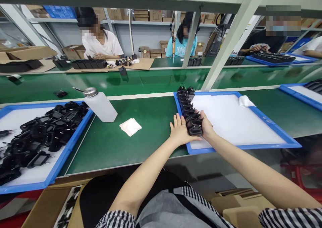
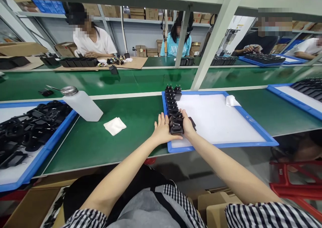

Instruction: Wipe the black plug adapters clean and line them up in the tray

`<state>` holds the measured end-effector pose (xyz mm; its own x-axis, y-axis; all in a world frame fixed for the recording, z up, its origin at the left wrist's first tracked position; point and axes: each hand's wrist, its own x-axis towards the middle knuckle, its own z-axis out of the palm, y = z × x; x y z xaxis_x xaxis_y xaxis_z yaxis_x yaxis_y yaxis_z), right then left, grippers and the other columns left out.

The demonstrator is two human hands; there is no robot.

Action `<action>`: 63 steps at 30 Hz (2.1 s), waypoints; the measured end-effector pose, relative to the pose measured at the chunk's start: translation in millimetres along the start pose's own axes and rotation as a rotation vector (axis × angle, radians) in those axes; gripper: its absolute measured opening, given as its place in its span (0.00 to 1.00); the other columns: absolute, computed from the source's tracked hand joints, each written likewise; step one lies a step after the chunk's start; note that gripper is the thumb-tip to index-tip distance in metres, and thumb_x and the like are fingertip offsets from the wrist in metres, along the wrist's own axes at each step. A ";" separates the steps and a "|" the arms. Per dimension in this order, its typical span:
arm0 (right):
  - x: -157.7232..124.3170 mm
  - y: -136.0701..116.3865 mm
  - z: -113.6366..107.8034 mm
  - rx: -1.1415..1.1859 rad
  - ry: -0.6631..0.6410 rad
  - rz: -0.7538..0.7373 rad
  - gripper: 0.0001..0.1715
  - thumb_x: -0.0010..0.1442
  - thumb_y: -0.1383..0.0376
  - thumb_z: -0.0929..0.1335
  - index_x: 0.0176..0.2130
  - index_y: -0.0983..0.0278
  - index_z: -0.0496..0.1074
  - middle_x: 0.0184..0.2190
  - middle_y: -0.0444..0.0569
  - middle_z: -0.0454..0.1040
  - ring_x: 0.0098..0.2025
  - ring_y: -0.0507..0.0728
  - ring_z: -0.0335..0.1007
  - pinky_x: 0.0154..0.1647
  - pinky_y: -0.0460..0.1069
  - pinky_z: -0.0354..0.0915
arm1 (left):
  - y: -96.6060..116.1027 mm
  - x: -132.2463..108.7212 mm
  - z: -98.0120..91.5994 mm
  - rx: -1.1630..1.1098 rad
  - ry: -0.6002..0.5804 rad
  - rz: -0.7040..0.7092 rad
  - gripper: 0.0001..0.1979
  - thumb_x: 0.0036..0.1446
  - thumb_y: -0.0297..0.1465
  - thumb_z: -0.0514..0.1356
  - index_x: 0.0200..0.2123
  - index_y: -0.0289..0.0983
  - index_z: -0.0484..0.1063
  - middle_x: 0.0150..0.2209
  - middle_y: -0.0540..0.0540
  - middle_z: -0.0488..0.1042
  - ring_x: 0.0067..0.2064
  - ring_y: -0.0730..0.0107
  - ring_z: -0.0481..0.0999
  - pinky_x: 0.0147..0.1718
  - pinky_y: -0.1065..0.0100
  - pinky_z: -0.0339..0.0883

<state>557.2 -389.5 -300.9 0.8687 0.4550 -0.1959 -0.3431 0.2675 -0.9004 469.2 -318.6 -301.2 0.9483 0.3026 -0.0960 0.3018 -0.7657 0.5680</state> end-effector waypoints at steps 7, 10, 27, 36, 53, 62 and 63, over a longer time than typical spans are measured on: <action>-0.2 -2.7 -3.6 -0.179 -0.075 -0.132 0.21 0.49 0.52 0.61 0.41 0.58 0.65 0.46 0.39 0.64 0.50 0.51 0.55 0.53 0.48 0.49 | 5.0 -1.2 -1.4 0.065 0.005 -0.004 0.59 0.28 0.55 0.53 0.54 0.20 0.31 0.56 0.31 0.22 0.56 0.51 0.20 0.48 0.42 0.31; -2.5 -4.5 -3.9 -0.186 -0.042 -0.060 0.27 0.50 0.48 0.57 0.46 0.58 0.62 0.44 0.43 0.66 0.47 0.55 0.59 0.49 0.51 0.56 | 4.3 -3.6 1.0 -0.004 0.023 -0.045 0.60 0.28 0.54 0.54 0.54 0.21 0.28 0.56 0.32 0.23 0.56 0.51 0.22 0.49 0.44 0.33; 3.6 -38.2 -15.8 -0.309 0.023 -0.345 0.16 0.48 0.54 0.60 0.37 0.58 0.63 0.46 0.45 0.63 0.48 0.54 0.57 0.48 0.53 0.53 | -11.0 -20.4 3.1 -0.122 -0.040 -0.022 0.57 0.31 0.51 0.55 0.54 0.21 0.30 0.57 0.30 0.31 0.58 0.54 0.32 0.52 0.53 0.35; -16.1 -26.2 -59.4 -1.636 -0.106 -0.401 0.35 0.40 0.58 0.67 0.47 0.68 0.59 0.36 0.60 0.68 0.40 0.67 0.60 0.38 0.59 0.57 | -18.4 -63.1 15.3 0.018 -0.068 0.141 0.43 0.40 0.48 0.53 0.54 0.27 0.43 0.57 0.34 0.41 0.58 0.55 0.37 0.53 0.53 0.35; -84.5 -54.2 -7.9 -1.827 -0.231 -0.177 0.23 0.41 0.54 0.65 0.34 0.68 0.67 0.26 0.53 0.71 0.30 0.59 0.67 0.28 0.49 0.60 | -27.4 -79.9 20.4 0.011 0.089 0.149 0.31 0.47 0.41 0.51 0.51 0.28 0.52 0.54 0.35 0.51 0.56 0.57 0.45 0.52 0.55 0.42; -89.6 -18.2 -28.3 -1.465 -0.027 -0.229 0.43 0.43 0.51 0.63 0.52 0.72 0.50 0.38 0.58 0.69 0.38 0.60 0.66 0.37 0.51 0.61 | -13.5 -81.6 32.7 -0.051 0.100 0.231 0.31 0.48 0.40 0.49 0.51 0.24 0.50 0.53 0.32 0.54 0.55 0.55 0.50 0.52 0.57 0.45; -91.0 -22.5 -28.7 -1.491 -0.059 -0.230 0.45 0.43 0.51 0.63 0.53 0.73 0.49 0.41 0.60 0.67 0.40 0.61 0.65 0.38 0.52 0.61 | -13.2 -82.0 33.0 -0.046 0.104 0.231 0.31 0.48 0.40 0.49 0.51 0.24 0.50 0.52 0.32 0.54 0.55 0.55 0.51 0.51 0.57 0.46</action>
<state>496.1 -461.3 -273.9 0.8240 0.5663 -0.0170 0.4921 -0.7304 -0.4737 390.7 -352.1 -327.8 0.9757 0.1811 0.1235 0.0714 -0.7953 0.6020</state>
